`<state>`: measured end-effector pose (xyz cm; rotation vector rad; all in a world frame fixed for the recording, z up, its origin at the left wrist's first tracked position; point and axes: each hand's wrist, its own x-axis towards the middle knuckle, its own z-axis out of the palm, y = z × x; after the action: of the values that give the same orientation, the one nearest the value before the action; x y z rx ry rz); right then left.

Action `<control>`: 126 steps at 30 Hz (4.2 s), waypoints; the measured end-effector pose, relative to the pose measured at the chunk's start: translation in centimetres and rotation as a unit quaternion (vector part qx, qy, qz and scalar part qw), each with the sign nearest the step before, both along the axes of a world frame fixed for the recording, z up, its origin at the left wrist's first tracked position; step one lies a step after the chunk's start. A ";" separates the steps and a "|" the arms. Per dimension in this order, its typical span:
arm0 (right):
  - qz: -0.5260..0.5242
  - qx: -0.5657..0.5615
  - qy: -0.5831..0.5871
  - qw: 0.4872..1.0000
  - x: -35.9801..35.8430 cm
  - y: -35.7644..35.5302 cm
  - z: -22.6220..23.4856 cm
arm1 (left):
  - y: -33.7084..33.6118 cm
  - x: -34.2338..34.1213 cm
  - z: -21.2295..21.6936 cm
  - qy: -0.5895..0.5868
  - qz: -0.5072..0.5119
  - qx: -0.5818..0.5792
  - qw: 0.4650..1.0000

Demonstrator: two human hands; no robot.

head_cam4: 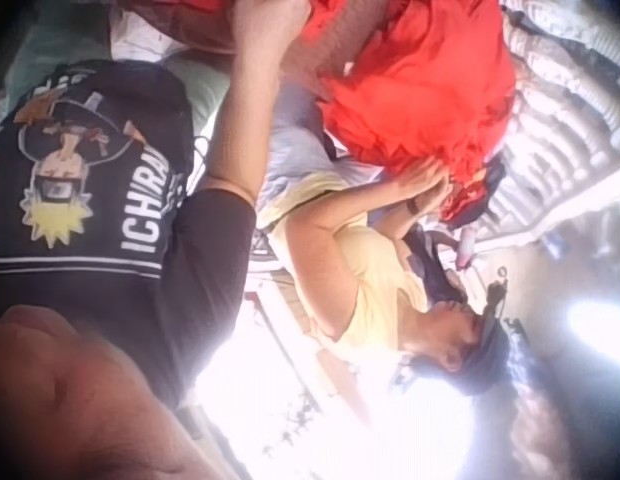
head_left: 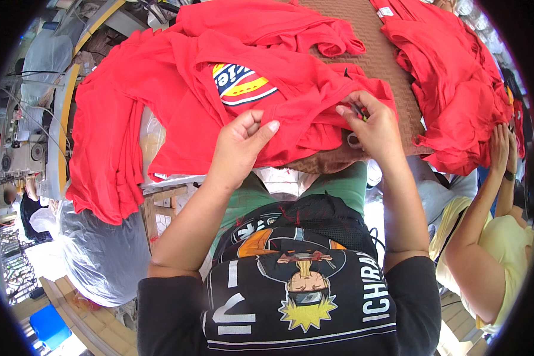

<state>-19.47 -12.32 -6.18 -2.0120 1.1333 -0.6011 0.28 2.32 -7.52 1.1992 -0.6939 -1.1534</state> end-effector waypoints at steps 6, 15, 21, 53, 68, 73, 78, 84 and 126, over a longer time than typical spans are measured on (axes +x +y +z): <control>0.044 -0.107 -0.114 0.987 0.5 2.3 0.7 | -0.1 -0.7 0.3 0.044 0.014 0.012 0.999; 0.174 -0.083 -0.160 0.968 2.2 3.2 0.8 | -0.2 -1.0 1.2 0.049 -0.013 0.008 0.999; 0.194 -0.108 -0.166 0.961 2.6 3.5 0.3 | -0.3 -0.8 0.9 0.082 -0.005 0.013 0.997; 0.172 -0.052 -0.150 0.972 1.9 3.8 0.9 | -2.0 -1.9 3.8 -0.487 -0.060 0.007 0.871; 0.253 -0.070 -0.082 0.961 0.0 2.2 2.4 | -1.3 -1.4 3.8 -0.256 -0.072 0.037 0.963; 0.264 -0.082 -0.077 0.958 0.3 2.3 2.5 | -1.3 -1.4 3.4 -0.300 -0.070 0.022 0.951; 0.258 -0.106 -0.060 0.959 0.2 2.3 2.9 | -1.2 -1.4 5.0 -0.330 -0.049 -0.011 0.943; 0.189 -0.117 -0.082 0.972 -0.7 1.8 3.9 | 1.9 3.0 11.8 -0.372 -0.210 -0.241 0.872; 0.273 -0.092 -0.049 0.956 0.0 2.1 3.4 | -1.0 -0.9 3.2 -0.233 -0.092 0.049 0.967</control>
<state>-19.45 -10.20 -2.75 -2.2938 0.4341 -0.5195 -0.63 1.31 -4.36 1.5371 -1.1337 -1.0731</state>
